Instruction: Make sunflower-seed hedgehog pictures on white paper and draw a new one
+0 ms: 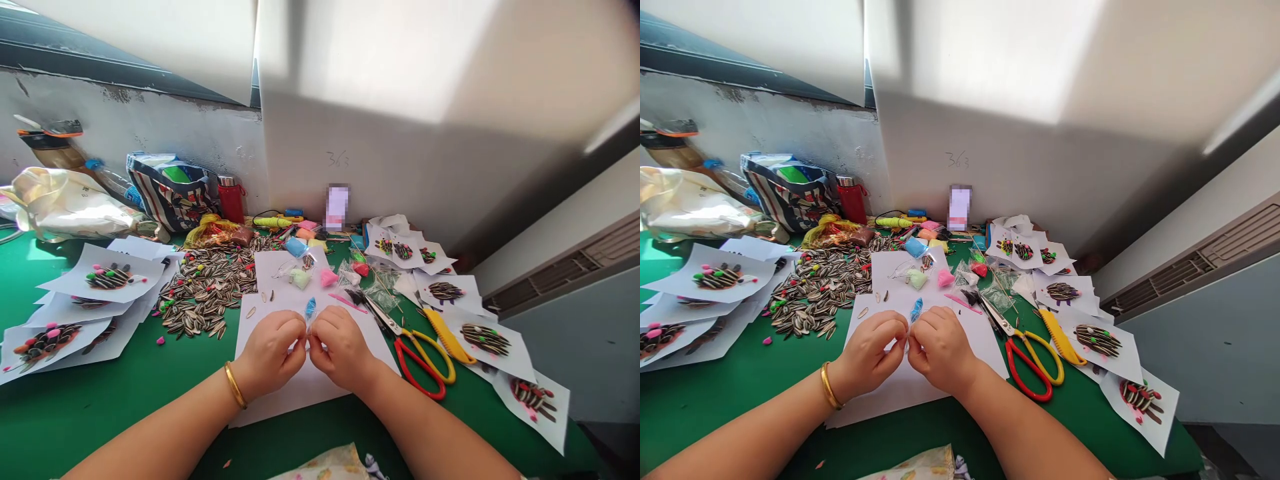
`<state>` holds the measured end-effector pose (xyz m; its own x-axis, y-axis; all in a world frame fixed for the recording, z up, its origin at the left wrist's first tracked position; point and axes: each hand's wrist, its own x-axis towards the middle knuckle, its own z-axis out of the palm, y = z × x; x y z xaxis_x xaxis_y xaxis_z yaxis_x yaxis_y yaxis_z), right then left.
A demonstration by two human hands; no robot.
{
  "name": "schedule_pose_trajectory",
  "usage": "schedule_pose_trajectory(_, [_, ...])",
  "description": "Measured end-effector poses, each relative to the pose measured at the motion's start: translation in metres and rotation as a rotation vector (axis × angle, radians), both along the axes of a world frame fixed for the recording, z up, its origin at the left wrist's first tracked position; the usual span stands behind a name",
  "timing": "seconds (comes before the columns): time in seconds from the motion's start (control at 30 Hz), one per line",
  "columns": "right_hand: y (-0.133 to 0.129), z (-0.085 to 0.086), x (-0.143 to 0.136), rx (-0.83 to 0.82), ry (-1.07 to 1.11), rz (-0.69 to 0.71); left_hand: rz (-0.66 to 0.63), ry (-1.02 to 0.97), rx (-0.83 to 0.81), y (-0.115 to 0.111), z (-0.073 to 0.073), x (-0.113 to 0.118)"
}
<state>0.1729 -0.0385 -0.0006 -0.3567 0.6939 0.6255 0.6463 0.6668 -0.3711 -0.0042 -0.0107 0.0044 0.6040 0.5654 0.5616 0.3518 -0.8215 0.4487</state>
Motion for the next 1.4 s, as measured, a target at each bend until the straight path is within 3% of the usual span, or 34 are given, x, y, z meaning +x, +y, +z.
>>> schedule_pose_trajectory(0.27, [-0.0002, 0.0006, 0.0024, -0.074, 0.052, 0.079, -0.105, 0.026, -0.158, 0.0056, 0.0005, -0.0048])
schedule_pose_trajectory(0.53, [-0.0029, 0.0024, -0.0017, -0.001, 0.006, -0.040, -0.044, 0.096, 0.061, 0.0020, 0.0014, -0.0033])
schedule_pose_trajectory(0.7, [-0.0066, 0.0067, -0.0038, 0.015, 0.007, -0.084, 0.010, 0.096, 0.115, -0.0019, 0.0038, -0.0015])
schedule_pose_trajectory(0.8, [-0.0065, 0.0083, -0.0021, -0.023, 0.057, -0.042, -0.044, 0.051, 0.006, -0.0020, 0.0033, -0.0024])
schedule_pose_trajectory(1.0, [-0.0037, 0.0062, 0.0023, -0.277, 0.246, 0.118, -0.102, -0.113, -0.492, 0.0000, -0.0006, -0.0021])
schedule_pose_trajectory(1.1, [-0.0029, 0.0048, 0.0026, -0.371, 0.287, 0.131, -0.128, -0.165, -0.623, 0.0011, 0.0000, -0.0014])
schedule_pose_trajectory(1.27, [-0.0028, 0.0047, 0.0033, -0.391, 0.309, 0.157, -0.173, -0.181, -0.627, 0.0011, 0.0031, -0.0019])
schedule_pose_trajectory(1.4, [-0.0032, 0.0033, 0.0034, -0.238, 0.254, 0.178, -0.169, -0.170, -0.478, 0.0007, 0.0020, -0.0035])
